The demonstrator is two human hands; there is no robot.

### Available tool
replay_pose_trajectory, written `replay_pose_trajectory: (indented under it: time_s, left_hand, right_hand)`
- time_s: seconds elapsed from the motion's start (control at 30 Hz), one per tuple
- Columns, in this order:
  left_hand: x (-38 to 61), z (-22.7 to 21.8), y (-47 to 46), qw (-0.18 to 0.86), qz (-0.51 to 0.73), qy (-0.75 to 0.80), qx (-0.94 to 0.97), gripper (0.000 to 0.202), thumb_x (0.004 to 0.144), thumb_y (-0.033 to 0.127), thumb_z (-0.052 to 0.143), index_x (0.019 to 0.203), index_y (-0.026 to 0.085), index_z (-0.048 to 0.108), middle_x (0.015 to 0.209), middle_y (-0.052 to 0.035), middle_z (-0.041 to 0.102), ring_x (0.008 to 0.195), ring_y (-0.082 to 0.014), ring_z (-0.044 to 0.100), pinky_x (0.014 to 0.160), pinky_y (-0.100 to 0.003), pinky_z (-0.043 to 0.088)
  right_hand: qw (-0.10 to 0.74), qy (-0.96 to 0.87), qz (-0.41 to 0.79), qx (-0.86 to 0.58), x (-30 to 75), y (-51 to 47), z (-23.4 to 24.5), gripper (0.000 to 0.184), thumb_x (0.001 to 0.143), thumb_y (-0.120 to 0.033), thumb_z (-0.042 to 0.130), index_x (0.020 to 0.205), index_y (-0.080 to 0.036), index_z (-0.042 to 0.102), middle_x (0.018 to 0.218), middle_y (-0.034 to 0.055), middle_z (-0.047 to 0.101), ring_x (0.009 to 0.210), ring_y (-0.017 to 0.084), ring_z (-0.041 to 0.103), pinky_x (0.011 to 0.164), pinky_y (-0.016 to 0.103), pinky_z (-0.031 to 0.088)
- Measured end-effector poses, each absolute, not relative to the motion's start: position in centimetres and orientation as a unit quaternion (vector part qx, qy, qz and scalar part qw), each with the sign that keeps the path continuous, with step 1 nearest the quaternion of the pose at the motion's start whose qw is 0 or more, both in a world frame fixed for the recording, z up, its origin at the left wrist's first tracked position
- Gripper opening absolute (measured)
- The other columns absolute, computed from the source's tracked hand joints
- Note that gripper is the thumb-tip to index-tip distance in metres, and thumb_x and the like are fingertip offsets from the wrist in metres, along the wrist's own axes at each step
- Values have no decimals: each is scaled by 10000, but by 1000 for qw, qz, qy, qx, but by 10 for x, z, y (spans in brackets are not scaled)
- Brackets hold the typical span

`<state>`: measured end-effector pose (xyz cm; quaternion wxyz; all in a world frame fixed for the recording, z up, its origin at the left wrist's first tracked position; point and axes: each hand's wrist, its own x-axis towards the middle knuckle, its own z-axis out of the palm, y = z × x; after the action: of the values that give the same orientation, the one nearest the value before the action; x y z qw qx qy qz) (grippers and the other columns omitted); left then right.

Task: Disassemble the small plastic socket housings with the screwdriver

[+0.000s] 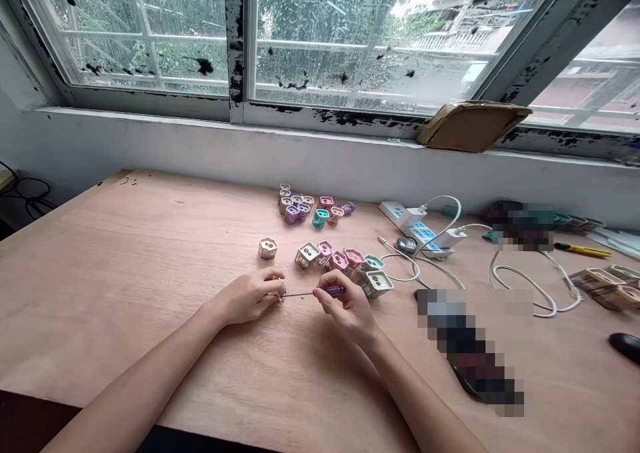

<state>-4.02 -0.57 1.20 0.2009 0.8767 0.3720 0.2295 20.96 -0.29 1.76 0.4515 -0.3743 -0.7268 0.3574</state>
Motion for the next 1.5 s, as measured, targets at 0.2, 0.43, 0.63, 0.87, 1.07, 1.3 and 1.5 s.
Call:
replay_pose_trajectory:
  time_s: [0.2, 0.43, 0.63, 0.87, 1.07, 1.3, 1.5]
  left_hand:
    - [-40, 14, -5, 200, 235, 368, 877, 167, 959, 116, 503, 995, 197, 645, 1300, -101, 617, 1075, -224, 679, 927, -338, 556]
    - [-40, 14, -5, 228, 260, 368, 863, 119, 957, 152, 532, 1018, 202, 621, 1252, -92, 622, 1026, -207, 671, 905, -324, 554]
    - [-40, 12, -5, 225, 267, 362, 864, 126, 953, 142, 538, 1026, 205, 619, 1251, -92, 621, 1046, -209, 664, 908, -329, 552]
    - [-41, 12, -5, 231, 268, 363, 862, 125, 958, 147, 537, 1030, 210, 619, 1268, -89, 617, 1067, -209, 662, 926, -336, 552]
    - [-41, 12, -5, 233, 271, 360, 862, 131, 958, 136, 528, 1024, 210, 614, 1285, -91, 611, 1103, -216, 652, 956, -347, 547]
    - [-41, 12, -5, 237, 272, 353, 863, 138, 960, 131, 519, 1026, 206, 613, 1275, -96, 611, 1111, -218, 646, 952, -346, 544]
    - [-40, 10, -5, 239, 278, 347, 863, 136, 963, 135, 525, 1045, 209, 604, 1281, -93, 605, 1127, -216, 637, 965, -344, 534]
  right_hand:
    - [455, -721, 364, -374, 212, -2, 15, 284, 942, -460, 641, 828, -205, 584, 677, 5, 531, 546, 139, 488, 460, 248, 415]
    - [475, -703, 378, -372, 214, -3, 12, 314, 941, -508, 638, 842, -215, 579, 688, 6, 515, 549, 140, 469, 463, 252, 420]
    - [490, -692, 373, -376, 215, -3, 12, 330, 935, -521, 643, 837, -212, 581, 713, 7, 524, 550, 137, 471, 465, 253, 414]
    - [481, -698, 380, -369, 214, -4, 12, 310, 940, -496, 642, 834, -211, 581, 724, 13, 536, 554, 137, 468, 468, 257, 413]
    - [484, -692, 376, -380, 212, -4, 11, 336, 934, -530, 642, 844, -213, 577, 694, 1, 517, 538, 135, 461, 465, 257, 403]
    - [501, -661, 417, -372, 211, -3, 10, 349, 910, -518, 689, 819, -212, 547, 604, -38, 469, 477, 119, 440, 438, 243, 345]
    - [505, -662, 422, -358, 213, -1, 7, 302, 936, -475, 668, 837, -205, 575, 639, -24, 492, 510, 123, 453, 451, 241, 375]
